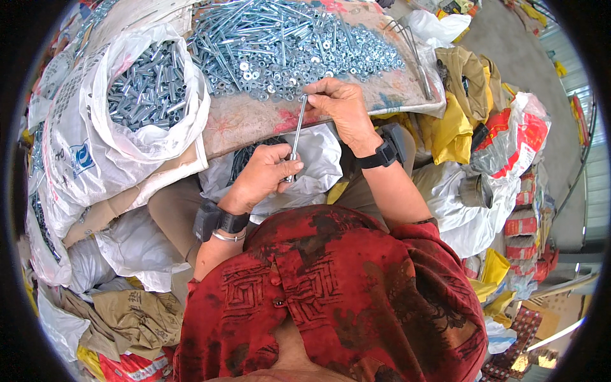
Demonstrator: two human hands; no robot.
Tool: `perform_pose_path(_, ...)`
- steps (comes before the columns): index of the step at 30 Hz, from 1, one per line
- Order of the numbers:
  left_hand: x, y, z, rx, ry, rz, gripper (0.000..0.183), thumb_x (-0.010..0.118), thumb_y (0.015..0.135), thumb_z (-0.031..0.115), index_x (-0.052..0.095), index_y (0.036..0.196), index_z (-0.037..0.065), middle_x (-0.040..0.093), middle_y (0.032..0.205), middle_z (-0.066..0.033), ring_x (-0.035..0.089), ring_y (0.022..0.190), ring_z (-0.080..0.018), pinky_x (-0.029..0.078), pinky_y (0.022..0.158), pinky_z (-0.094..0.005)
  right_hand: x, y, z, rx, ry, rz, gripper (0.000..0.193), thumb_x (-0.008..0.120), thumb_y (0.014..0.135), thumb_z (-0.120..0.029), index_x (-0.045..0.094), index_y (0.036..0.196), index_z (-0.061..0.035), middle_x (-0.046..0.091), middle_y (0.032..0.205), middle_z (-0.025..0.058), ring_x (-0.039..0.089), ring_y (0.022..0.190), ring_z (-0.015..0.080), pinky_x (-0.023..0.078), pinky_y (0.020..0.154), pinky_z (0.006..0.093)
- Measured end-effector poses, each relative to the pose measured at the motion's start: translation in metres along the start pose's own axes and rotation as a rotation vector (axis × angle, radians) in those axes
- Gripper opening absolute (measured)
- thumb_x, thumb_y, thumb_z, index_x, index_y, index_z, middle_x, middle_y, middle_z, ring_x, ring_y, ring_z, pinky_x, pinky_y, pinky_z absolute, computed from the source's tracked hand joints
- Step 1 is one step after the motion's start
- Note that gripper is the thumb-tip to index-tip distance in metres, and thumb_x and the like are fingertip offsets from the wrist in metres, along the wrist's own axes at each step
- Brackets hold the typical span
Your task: Assembling metal washers onto bolts by hand.
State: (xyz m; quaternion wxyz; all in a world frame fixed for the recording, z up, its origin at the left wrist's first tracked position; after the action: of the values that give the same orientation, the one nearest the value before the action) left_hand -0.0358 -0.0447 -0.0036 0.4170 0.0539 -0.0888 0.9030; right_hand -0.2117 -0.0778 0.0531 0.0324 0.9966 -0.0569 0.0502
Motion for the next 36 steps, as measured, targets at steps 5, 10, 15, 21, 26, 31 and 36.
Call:
perform_pose_path(5, 0.005, -0.001, 0.002, -0.074, -0.172, -0.024, 0.022, 0.067, 0.093, 0.02, 0.061, 0.078, 0.006, 0.052, 0.063, 0.0038, 0.046, 0.048, -0.0028, 0.034, 0.043, -0.0195, 0.014, -0.014, -0.028, -0.482, -0.722, -0.062, 0.021, 0.062, 0.088, 0.003, 0.067, 0.108, -0.0017, 0.069, 0.099, 0.0107, 0.068, 0.089, 0.018, 0.056, 0.074, 0.0322)
perform_pose_path(10, -0.004, 0.008, -0.013, 0.055, 0.005, 0.12, 0.02, 0.066, 0.093, 0.019, 0.061, 0.08, 0.005, 0.055, 0.063, 0.0, 0.047, 0.051, -0.0074, 0.039, 0.047, -0.0241, 0.034, -0.021, -0.043, -0.874, -1.088, -0.087, 0.02, 0.061, 0.089, -0.002, 0.064, 0.109, -0.0053, 0.067, 0.101, 0.0136, 0.066, 0.087, 0.0311, 0.053, 0.073, 0.0348)
perform_pose_path(15, -0.018, 0.005, 0.009, 0.107, 0.57, 0.36, 0.023, 0.067, 0.086, 0.025, 0.062, 0.094, 0.005, 0.064, 0.077, -0.0203, 0.062, 0.077, -0.0408, 0.046, 0.068, -0.047, -0.064, 0.028, -0.026, -0.424, -1.261, 0.36, 0.017, 0.061, 0.093, -0.018, 0.063, 0.103, -0.0042, 0.066, 0.102, 0.0158, 0.065, 0.088, 0.0368, 0.052, 0.074, 0.0454)
perform_pose_path(21, -0.014, 0.008, 0.0, 0.252, 0.431, 0.345, 0.014, 0.068, 0.087, 0.013, 0.063, 0.093, 0.001, 0.06, 0.07, -0.0098, 0.052, 0.063, -0.0143, 0.046, 0.064, -0.0319, -0.057, 0.046, 0.001, -0.184, -1.693, 0.141, 0.026, 0.061, 0.092, -0.029, 0.063, 0.097, -0.0036, 0.067, 0.098, 0.0201, 0.065, 0.091, 0.0418, 0.052, 0.079, 0.0503)
perform_pose_path(26, -0.015, 0.004, 0.005, 0.152, 0.532, 0.353, 0.015, 0.068, 0.086, 0.015, 0.064, 0.095, 0.004, 0.062, 0.072, -0.0113, 0.057, 0.063, -0.0204, 0.046, 0.064, -0.0334, -0.042, 0.03, -0.011, -0.035, -0.535, -0.053, 0.021, 0.06, 0.094, -0.012, 0.063, 0.109, 0.0035, 0.067, 0.087, 0.0109, 0.068, 0.074, 0.0198, 0.055, 0.059, 0.0326)
perform_pose_path(31, -0.007, 0.001, 0.01, 0.125, 0.66, 0.282, 0.017, 0.067, 0.085, 0.02, 0.066, 0.096, 0.008, 0.064, 0.073, -0.0144, 0.063, 0.068, -0.0323, 0.047, 0.064, -0.0393, -0.01, -0.004, -0.035, 0.063, -0.372, -0.266, 0.022, 0.06, 0.094, -0.007, 0.066, 0.112, 0.0043, 0.066, 0.079, 0.0076, 0.066, 0.071, 0.0127, 0.057, 0.063, 0.0252)
perform_pose_path(36, -0.002, -0.004, 0.022, 0.169, 0.811, 0.315, 0.019, 0.067, 0.084, 0.024, 0.066, 0.095, 0.008, 0.066, 0.076, -0.0167, 0.064, 0.076, -0.0381, 0.046, 0.065, -0.0457, -0.02, -0.017, -0.04, 0.043, -0.356, -0.239, 0.02, 0.06, 0.094, -0.008, 0.066, 0.109, 0.0035, 0.065, 0.078, 0.0067, 0.065, 0.068, 0.0135, 0.055, 0.061, 0.025)
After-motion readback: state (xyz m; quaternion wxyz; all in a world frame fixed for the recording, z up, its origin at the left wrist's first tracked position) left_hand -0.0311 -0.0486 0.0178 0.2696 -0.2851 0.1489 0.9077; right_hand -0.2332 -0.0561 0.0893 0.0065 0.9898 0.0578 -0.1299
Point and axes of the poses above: each hand's wrist, its own y-axis towards the middle knuckle, its own x-axis out of the palm, z = x × y, the point moved 6 cm from there along y, towards the middle knuckle
